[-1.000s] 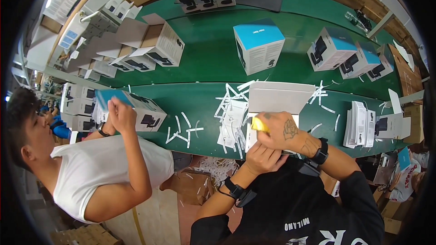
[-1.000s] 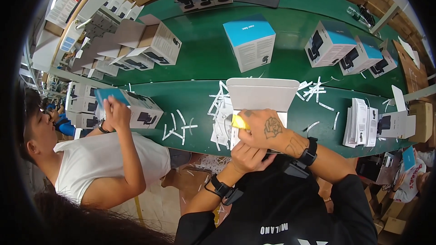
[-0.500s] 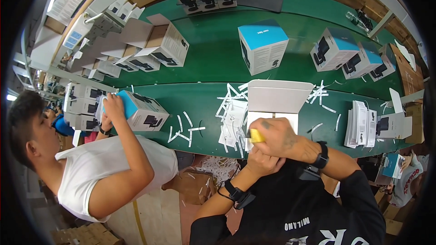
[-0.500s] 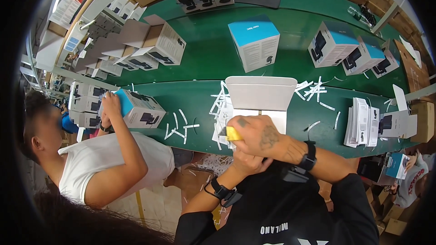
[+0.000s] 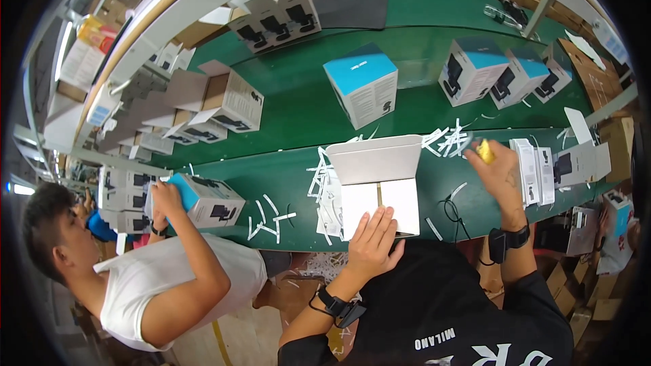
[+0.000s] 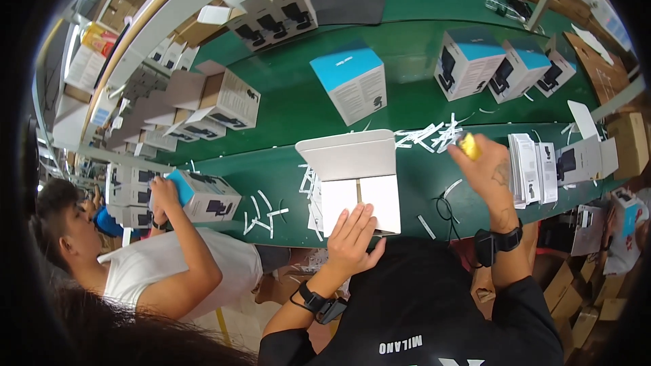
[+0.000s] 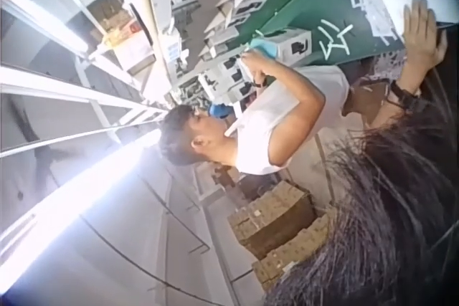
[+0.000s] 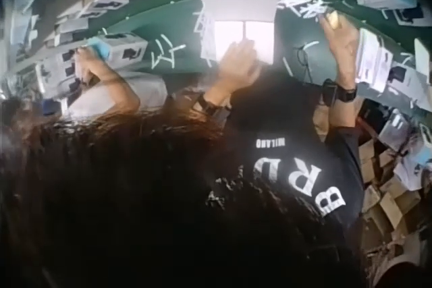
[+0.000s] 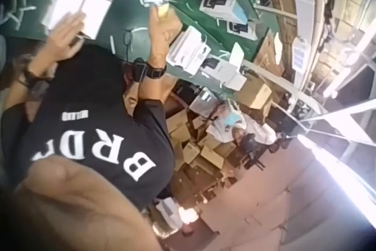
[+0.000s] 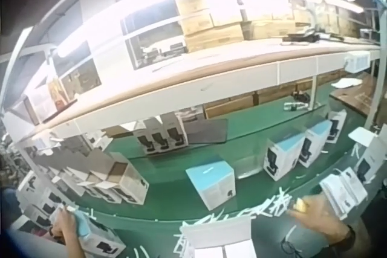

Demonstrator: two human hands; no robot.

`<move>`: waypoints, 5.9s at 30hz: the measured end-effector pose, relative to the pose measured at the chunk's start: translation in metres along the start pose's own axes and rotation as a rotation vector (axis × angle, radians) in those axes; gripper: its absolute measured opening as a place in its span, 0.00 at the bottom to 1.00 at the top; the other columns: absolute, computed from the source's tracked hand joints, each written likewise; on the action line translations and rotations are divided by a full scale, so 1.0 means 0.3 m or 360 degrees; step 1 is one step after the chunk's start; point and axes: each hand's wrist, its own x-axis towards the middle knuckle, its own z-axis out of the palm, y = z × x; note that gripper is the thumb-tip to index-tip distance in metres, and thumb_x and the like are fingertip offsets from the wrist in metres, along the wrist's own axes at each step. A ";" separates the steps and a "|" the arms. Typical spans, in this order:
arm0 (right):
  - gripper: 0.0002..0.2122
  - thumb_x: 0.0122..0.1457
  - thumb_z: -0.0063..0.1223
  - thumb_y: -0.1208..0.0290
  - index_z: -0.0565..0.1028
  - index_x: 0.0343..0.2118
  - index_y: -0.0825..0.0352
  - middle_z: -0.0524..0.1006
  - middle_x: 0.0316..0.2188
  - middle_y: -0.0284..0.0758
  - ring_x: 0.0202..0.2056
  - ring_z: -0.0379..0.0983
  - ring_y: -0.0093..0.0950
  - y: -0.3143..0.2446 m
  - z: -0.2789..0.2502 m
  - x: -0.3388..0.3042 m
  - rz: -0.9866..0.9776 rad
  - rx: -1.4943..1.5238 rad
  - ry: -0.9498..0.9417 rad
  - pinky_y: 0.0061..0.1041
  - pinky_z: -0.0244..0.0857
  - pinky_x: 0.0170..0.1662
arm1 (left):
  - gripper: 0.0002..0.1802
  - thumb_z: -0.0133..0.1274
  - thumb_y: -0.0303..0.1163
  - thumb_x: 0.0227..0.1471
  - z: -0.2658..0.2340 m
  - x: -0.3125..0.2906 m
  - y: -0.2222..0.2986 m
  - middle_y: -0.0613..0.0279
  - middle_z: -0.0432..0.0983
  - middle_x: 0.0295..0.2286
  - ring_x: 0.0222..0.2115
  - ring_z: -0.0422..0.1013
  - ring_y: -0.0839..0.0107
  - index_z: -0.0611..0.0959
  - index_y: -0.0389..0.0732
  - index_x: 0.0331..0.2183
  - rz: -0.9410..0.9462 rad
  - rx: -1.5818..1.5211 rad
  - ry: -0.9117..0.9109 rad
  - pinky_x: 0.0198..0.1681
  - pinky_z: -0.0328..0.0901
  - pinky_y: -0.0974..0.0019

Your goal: The person cuts the seal of a blue box with a utility knife, presses it closed, and places it into a larger white box. They then insert a manual and a white item into the white box before closing the lid.

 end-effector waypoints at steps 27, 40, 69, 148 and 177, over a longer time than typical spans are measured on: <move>0.09 0.58 0.68 0.71 0.79 0.36 0.70 0.84 0.39 0.36 0.37 0.83 0.28 -0.209 0.142 -0.493 -0.0326 0.0985 -0.0899 0.28 0.75 0.41 | 0.17 0.53 0.27 0.68 -0.160 -0.048 -0.021 0.50 0.83 0.46 0.46 0.81 0.57 0.77 0.32 0.56 -0.1774 -0.2577 -0.0514 0.44 0.75 0.62; 0.07 0.64 0.58 0.72 0.76 0.38 0.71 0.83 0.25 0.42 0.25 0.81 0.33 -0.188 0.125 -0.524 -0.0029 0.0541 -0.0834 0.30 0.72 0.30 | 0.16 0.51 0.25 0.68 -0.005 -0.150 -0.062 0.48 0.82 0.48 0.49 0.79 0.58 0.78 0.32 0.55 -0.1346 -0.2588 -0.0416 0.50 0.74 0.59; 0.07 0.65 0.58 0.72 0.76 0.37 0.71 0.82 0.24 0.40 0.24 0.83 0.32 -0.224 0.194 -0.513 0.0101 0.0589 -0.0935 0.30 0.74 0.29 | 0.19 0.48 0.25 0.70 -0.014 -0.184 -0.108 0.48 0.76 0.55 0.56 0.75 0.50 0.74 0.32 0.59 -0.1442 -0.2708 -0.0545 0.50 0.79 0.49; 0.22 0.57 0.63 0.69 0.75 0.55 0.67 0.77 0.53 0.46 0.51 0.77 0.45 0.311 0.612 -0.353 0.0112 -0.0576 -0.0149 0.44 0.72 0.54 | 0.38 0.61 0.14 0.53 -0.385 -0.181 -0.304 0.43 0.81 0.46 0.43 0.80 0.64 0.69 0.30 0.65 -0.1209 -0.2288 0.0311 0.43 0.76 0.65; 0.34 0.50 0.63 0.76 0.69 0.64 0.66 0.67 0.69 0.41 0.69 0.63 0.42 -0.388 0.531 -0.502 -0.1541 -0.0309 -0.0654 0.46 0.53 0.72 | 0.26 0.73 0.22 0.42 -0.325 -0.293 -0.550 0.66 0.70 0.14 0.11 0.65 0.70 0.87 0.33 0.47 0.0028 -0.0479 0.0110 0.19 0.61 0.68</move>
